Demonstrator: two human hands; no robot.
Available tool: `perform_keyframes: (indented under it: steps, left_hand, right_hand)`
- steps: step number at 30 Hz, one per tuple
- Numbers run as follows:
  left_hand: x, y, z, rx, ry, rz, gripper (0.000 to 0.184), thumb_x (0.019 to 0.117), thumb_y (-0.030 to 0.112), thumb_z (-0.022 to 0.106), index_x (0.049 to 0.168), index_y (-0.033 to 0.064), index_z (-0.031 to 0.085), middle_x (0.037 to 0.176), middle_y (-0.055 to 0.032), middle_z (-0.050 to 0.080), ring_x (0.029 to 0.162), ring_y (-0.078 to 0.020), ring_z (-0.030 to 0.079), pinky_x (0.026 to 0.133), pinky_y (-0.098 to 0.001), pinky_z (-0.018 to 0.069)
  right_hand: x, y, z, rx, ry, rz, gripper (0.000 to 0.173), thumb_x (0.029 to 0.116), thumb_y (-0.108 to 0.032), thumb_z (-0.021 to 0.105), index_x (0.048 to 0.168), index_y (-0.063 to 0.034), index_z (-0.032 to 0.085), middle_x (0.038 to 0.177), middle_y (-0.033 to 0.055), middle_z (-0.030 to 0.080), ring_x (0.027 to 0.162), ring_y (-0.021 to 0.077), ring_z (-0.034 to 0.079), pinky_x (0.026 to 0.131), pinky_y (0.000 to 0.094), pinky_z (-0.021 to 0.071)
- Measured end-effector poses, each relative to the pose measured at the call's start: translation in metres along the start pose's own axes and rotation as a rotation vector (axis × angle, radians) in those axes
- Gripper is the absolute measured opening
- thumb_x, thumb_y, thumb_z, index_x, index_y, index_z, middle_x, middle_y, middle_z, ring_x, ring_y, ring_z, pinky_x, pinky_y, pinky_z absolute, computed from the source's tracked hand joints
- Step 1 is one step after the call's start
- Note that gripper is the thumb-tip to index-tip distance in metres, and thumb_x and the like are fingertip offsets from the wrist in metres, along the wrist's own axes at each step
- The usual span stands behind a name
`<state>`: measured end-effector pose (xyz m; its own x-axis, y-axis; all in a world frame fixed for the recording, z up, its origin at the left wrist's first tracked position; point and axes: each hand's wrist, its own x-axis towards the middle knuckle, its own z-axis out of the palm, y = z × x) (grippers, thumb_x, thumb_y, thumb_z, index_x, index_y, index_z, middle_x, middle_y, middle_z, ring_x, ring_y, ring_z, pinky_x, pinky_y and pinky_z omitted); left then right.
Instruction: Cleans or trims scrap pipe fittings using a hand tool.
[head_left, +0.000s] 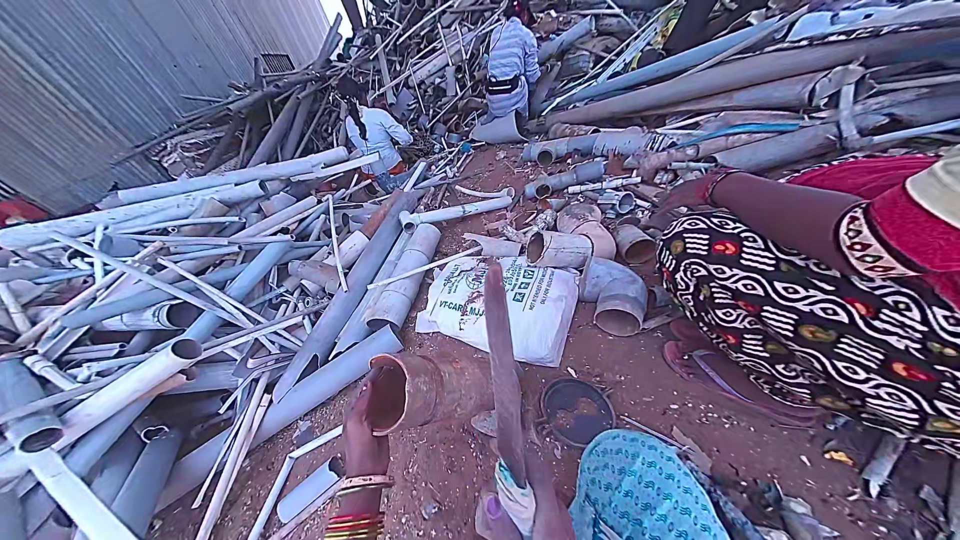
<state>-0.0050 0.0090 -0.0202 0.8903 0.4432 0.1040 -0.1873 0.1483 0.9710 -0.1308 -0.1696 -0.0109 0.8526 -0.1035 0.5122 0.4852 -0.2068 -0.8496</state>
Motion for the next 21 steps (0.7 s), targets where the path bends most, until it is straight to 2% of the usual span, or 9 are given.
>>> perform_keyframes:
  steps: [2,3,4,6,10,13,15,19,21]
  left_hand:
    - [0.001,-0.001,0.000,0.006,-0.002,-0.006,0.037,0.1095,0.014,0.029,0.128,-0.0044,0.056,0.112,-0.0047,0.069,0.102,-0.0052,0.066,0.092,-0.0240,0.0538]
    - [0.001,-0.001,0.000,0.005,-0.009,-0.021,0.038,0.1102,0.014,0.029,0.131,-0.0057,0.054,0.118,-0.0081,0.067,0.105,-0.0075,0.065,0.094,-0.0257,0.0522]
    - [0.002,-0.002,-0.001,-0.001,-0.010,-0.032,0.040,0.1103,0.015,0.028,0.134,-0.0061,0.052,0.121,-0.0103,0.066,0.107,-0.0093,0.065,0.096,-0.0273,0.0518]
    - [0.009,-0.002,-0.003,-0.009,-0.008,-0.026,0.040,0.1099,0.014,0.028,0.134,-0.0065,0.052,0.122,-0.0113,0.066,0.107,-0.0103,0.065,0.096,-0.0282,0.0520]
    - [0.007,-0.005,-0.009,-0.013,0.020,-0.028,0.038,0.1094,0.015,0.028,0.130,-0.0043,0.055,0.115,-0.0071,0.068,0.103,-0.0081,0.066,0.093,-0.0270,0.0539]
    - [0.008,-0.003,-0.017,-0.013,-0.008,-0.039,0.039,0.1105,0.016,0.027,0.131,-0.0021,0.055,0.114,-0.0049,0.070,0.103,-0.0075,0.067,0.092,-0.0264,0.0549]
    - [0.005,-0.004,-0.022,-0.004,-0.035,-0.023,0.040,0.1099,0.016,0.026,0.131,-0.0019,0.055,0.114,-0.0041,0.071,0.103,-0.0070,0.068,0.092,-0.0264,0.0553]
    - [-0.003,-0.003,-0.019,0.022,-0.028,0.000,0.040,0.1085,0.013,0.025,0.130,-0.0036,0.054,0.112,-0.0014,0.070,0.101,-0.0035,0.067,0.091,-0.0224,0.0545]
    - [-0.006,-0.005,-0.020,0.025,-0.025,0.018,0.038,0.1078,0.012,0.028,0.129,-0.0056,0.054,0.113,-0.0037,0.070,0.103,-0.0050,0.067,0.093,-0.0239,0.0544]
  right_hand:
    - [-0.004,0.028,0.019,-0.183,-0.132,0.142,0.044,0.0962,-0.010,0.054,0.132,0.0160,0.053,0.077,0.0210,0.069,0.062,0.0292,0.070,0.060,0.0417,0.0572]
    - [-0.001,0.043,0.021,-0.179,-0.322,0.364,0.049,0.1019,-0.010,0.052,0.145,0.0119,0.045,0.088,0.0266,0.070,0.076,0.0381,0.071,0.072,0.0522,0.0567]
    - [0.004,0.058,0.022,-0.102,-0.416,0.541,0.052,0.1051,-0.011,0.049,0.152,0.0076,0.036,0.097,0.0281,0.067,0.081,0.0390,0.068,0.079,0.0536,0.0541]
    - [0.010,0.074,0.019,0.009,-0.298,0.614,0.053,0.1024,-0.008,0.050,0.152,0.0070,0.037,0.093,0.0254,0.066,0.076,0.0347,0.066,0.076,0.0510,0.0544]
    - [0.017,0.083,0.005,0.110,-0.047,0.544,0.049,0.0964,-0.006,0.052,0.143,0.0072,0.046,0.084,0.0128,0.063,0.058,0.0164,0.056,0.057,0.0355,0.0500]
    - [0.013,0.088,0.005,0.112,-0.025,0.533,0.047,0.0932,-0.013,0.054,0.135,0.0084,0.053,0.080,0.0109,0.062,0.058,0.0150,0.055,0.056,0.0350,0.0486]
    - [0.008,0.072,0.007,0.112,-0.086,0.500,0.044,0.0977,-0.018,0.053,0.132,0.0091,0.055,0.077,0.0101,0.059,0.059,0.0153,0.053,0.058,0.0354,0.0472]
    - [0.002,0.000,-0.007,0.151,-0.125,0.082,0.034,0.1012,-0.010,0.051,0.122,0.0150,0.060,0.077,0.0172,0.065,0.062,0.0184,0.060,0.060,0.0311,0.0511]
    - [0.000,-0.002,-0.001,0.051,-0.073,-0.109,0.036,0.1072,-0.021,0.042,0.115,0.0093,0.059,0.074,0.0151,0.063,0.061,0.0189,0.061,0.057,0.0286,0.0511]
